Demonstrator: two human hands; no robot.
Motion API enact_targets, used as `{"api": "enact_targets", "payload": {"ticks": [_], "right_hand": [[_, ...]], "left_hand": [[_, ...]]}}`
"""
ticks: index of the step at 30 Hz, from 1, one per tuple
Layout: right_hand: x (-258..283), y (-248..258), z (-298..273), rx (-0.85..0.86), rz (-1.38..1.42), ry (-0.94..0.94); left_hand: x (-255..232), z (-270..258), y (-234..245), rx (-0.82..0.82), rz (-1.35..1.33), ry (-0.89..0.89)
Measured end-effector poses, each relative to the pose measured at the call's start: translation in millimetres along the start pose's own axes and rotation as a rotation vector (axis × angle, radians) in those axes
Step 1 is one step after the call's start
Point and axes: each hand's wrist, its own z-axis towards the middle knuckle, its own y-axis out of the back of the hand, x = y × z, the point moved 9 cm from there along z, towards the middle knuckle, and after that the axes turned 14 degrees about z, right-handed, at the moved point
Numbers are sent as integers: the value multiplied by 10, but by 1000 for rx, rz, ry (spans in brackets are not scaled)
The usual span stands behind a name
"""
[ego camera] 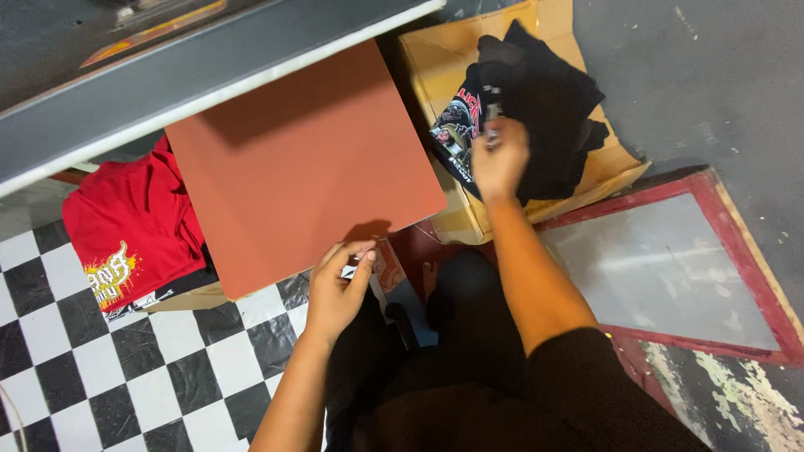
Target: Folding and inspecting printed t-shirts in a workspace.
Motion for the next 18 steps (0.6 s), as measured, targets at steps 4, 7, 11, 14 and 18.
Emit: {"api": "enact_targets", "payload": {"ticks": [4, 7, 11, 14, 18], "right_hand": [[731, 628, -13, -187, -171, 334], [1066, 976, -45, -148, -83, 229], [2029, 1281, -304, -108, 14, 325], [2593, 1300, -616, 21, 236, 291], [2761, 918, -1107, 272, 574, -21]], "left_hand": [[-90, -158, 35, -20, 2, -69], [-158, -298, 22, -11, -26, -122], [-476, -481, 66, -36, -20, -266], [-814, -627, 77, 8, -102, -259], [-1315, -927, 232, -22, -210, -431]]}}
